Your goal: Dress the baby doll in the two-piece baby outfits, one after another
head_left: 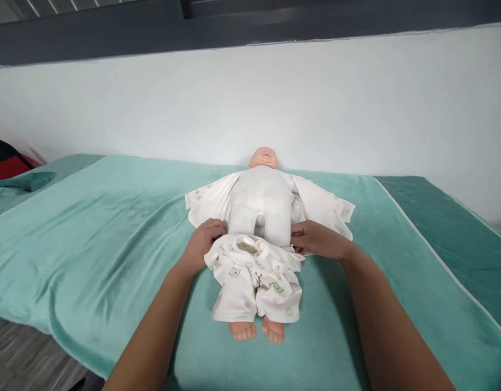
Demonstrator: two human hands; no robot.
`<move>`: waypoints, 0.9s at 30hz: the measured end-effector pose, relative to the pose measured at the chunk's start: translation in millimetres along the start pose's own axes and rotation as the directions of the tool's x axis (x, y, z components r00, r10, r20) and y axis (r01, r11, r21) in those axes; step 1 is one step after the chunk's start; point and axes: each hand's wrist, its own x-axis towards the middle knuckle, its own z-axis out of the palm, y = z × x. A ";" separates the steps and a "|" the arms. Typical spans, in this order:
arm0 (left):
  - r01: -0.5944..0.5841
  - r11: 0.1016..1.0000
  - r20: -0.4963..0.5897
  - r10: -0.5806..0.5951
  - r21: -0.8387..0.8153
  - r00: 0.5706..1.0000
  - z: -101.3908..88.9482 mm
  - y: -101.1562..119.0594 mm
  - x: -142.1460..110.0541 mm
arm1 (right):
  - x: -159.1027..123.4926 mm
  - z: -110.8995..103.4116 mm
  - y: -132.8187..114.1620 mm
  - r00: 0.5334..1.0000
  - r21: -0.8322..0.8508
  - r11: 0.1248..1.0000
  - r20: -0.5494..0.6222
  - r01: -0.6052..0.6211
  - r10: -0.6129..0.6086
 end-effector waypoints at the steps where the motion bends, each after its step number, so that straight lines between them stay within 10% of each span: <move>1: 0.017 0.998 -0.005 -0.018 -0.060 1.000 -0.3 0.8 -0.6 | -0.6 -0.2 0.0 1.000 -0.006 1.000 0.024 0.012 -0.012; 8: 0.248 0.783 -0.016 -0.313 -0.571 0.950 -3.8 5.3 -9.8 | -13.9 -12.7 -1.8 0.987 0.007 0.991 0.093 0.131 -0.131; 21: 0.336 0.702 0.392 -0.088 -0.628 0.916 -15.4 3.6 -18.3 | -19.4 -4.6 -9.5 0.961 -0.139 0.960 0.168 0.243 -0.219; 27: 0.176 0.625 0.192 -0.043 -0.761 0.981 -9.9 2.2 -23.1 | -17.9 -9.5 -3.1 0.977 -0.173 0.962 0.056 0.212 -0.205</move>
